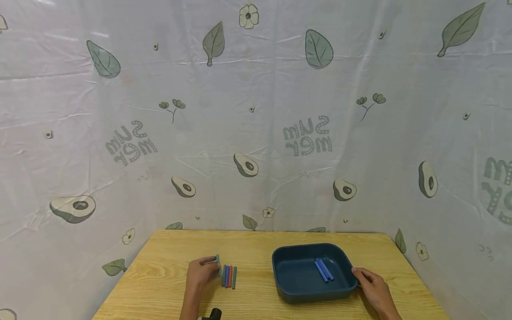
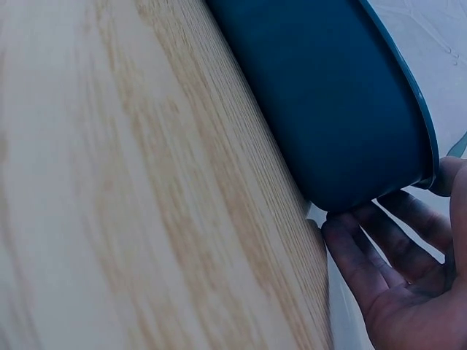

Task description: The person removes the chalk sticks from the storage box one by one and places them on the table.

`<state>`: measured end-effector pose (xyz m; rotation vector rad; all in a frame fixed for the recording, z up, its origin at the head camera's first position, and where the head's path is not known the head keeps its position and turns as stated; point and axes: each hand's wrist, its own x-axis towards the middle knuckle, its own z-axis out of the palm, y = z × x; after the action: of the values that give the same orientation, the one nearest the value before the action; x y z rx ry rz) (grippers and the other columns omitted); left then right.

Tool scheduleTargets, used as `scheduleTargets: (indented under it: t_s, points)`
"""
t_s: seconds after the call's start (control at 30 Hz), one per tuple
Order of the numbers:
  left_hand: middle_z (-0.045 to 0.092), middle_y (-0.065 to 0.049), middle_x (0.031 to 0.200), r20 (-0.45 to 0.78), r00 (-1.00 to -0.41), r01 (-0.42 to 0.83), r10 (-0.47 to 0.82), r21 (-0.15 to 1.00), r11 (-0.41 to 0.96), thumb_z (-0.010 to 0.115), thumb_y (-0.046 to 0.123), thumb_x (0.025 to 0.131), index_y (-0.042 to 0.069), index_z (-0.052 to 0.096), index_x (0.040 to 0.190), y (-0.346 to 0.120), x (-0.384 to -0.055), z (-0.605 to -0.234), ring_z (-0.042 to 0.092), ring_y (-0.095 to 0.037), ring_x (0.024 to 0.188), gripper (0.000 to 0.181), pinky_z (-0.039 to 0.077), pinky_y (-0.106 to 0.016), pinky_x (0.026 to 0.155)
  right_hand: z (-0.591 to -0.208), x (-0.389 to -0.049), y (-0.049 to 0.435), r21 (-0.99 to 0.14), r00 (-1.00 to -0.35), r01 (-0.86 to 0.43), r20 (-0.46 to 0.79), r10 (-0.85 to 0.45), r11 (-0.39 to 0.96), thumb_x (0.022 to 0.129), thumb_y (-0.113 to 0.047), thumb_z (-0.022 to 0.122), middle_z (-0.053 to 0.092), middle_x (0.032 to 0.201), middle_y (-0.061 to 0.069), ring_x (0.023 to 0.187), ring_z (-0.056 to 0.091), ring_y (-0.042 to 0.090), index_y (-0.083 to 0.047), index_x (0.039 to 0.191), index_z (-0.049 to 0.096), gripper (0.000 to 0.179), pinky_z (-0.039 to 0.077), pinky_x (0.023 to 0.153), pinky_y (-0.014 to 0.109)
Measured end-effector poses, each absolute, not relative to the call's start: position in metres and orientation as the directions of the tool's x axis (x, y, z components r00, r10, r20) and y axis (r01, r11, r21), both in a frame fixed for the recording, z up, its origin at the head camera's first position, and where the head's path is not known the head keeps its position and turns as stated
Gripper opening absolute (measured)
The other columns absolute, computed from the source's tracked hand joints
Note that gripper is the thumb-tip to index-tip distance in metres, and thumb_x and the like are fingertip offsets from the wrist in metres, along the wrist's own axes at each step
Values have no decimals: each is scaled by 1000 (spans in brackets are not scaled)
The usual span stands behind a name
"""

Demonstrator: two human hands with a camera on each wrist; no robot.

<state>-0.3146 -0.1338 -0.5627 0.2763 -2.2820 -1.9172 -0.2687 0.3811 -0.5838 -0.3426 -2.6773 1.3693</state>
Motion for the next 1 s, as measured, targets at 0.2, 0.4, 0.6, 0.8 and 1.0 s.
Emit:
scheduleTargets:
  t_s: [0.2,0.4,0.6,0.8,1.0]
  points:
    - [80,-26,103,10,-980,-56,-200,946,320,78,0,84,-13,75,119,-138,-314,-570,79,-26,87,38,67,-38,73,-587,-268,380,-813,-966,149,1,258,563,108,-66,49,66,145,28,139,55,54,1,140,68,77,52,109,63]
    - [78,-27,109,21,-984,-67,-176,875,479,78,1,80,-8,79,113,-140,-319,-574,74,-27,90,34,65,-43,76,-587,-268,380,-830,-967,152,-14,253,537,107,-67,49,66,144,28,135,59,51,1,141,69,78,56,105,59]
    - [78,-28,112,40,-984,-55,-175,859,510,77,2,80,-7,80,112,-138,-322,-577,73,-27,89,33,64,-43,75,-586,-268,379,-833,-965,150,-6,263,532,107,-66,50,67,143,27,134,60,50,1,140,69,76,56,105,59]
    - [78,-28,110,51,-985,-44,-166,849,527,77,1,81,-7,80,111,-136,-321,-578,74,-29,89,31,63,-44,74,-587,-268,379,-823,-963,154,-2,269,546,108,-63,51,67,142,28,136,58,52,2,139,69,75,54,107,61]
    - [79,-27,110,82,-983,-25,-165,829,559,75,2,80,-7,80,110,-136,-320,-578,73,-31,93,32,63,-47,78,-587,-268,379,-811,-963,149,12,270,565,109,-61,51,68,141,28,136,57,53,3,137,70,72,53,106,63]
